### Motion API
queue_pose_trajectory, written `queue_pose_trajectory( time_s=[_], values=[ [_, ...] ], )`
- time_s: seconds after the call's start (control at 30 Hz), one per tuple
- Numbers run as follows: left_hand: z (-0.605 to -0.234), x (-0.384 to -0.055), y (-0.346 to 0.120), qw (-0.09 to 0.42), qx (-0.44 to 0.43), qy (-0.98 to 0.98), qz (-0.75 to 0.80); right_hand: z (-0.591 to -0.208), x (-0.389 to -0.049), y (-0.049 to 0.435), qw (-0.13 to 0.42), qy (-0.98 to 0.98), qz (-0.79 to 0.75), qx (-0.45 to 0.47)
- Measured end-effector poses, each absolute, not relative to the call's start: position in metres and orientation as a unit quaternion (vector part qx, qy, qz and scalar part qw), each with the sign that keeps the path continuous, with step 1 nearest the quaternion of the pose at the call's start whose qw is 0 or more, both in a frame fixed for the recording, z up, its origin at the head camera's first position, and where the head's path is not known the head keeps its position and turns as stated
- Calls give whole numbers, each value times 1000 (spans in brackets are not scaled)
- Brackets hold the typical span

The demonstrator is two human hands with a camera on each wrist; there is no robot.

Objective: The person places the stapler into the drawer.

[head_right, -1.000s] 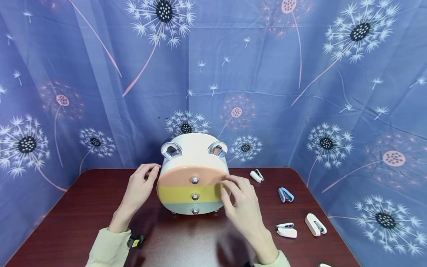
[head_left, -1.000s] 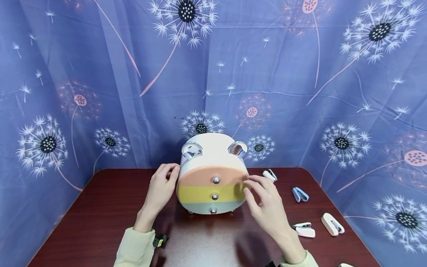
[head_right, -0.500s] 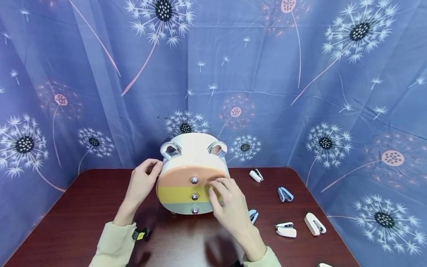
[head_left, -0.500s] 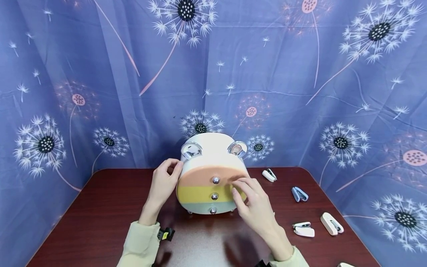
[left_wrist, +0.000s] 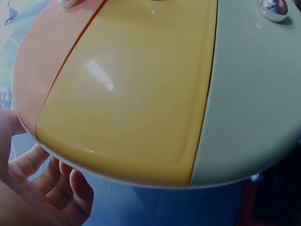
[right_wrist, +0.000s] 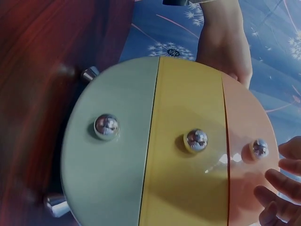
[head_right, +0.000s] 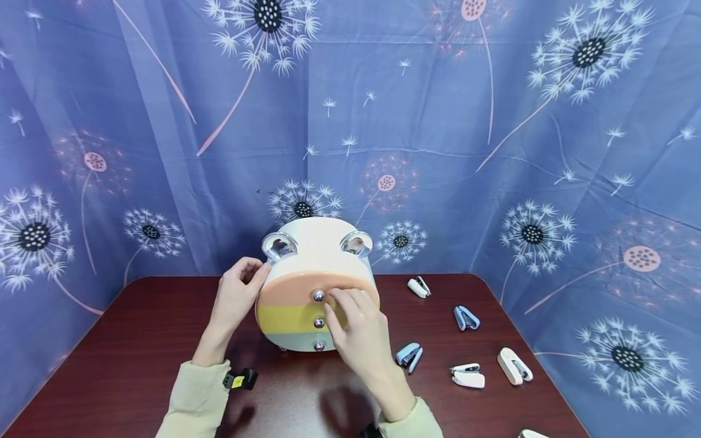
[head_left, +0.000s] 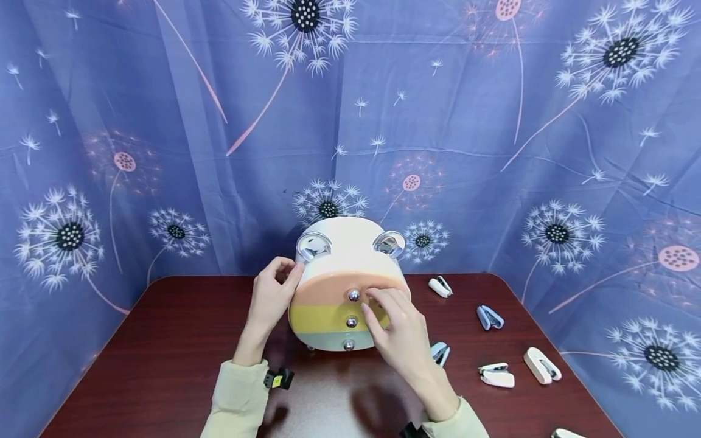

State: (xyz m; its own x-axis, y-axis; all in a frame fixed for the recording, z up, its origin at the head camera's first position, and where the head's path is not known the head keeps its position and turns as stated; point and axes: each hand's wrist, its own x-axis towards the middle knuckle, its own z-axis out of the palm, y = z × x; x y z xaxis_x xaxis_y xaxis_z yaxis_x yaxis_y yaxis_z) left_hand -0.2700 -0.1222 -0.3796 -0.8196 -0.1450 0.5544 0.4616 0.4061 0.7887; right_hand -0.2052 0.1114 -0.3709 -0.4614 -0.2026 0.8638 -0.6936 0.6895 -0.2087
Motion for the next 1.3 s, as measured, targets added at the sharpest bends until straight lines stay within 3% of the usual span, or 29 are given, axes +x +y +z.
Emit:
queue_pose_trajectory(
  time_s=[1.3],
  values=[
    [-383, -276, -126, 235, -112, -787, -560, -389, -217, 85, 430, -803, 339, 236]
  ],
)
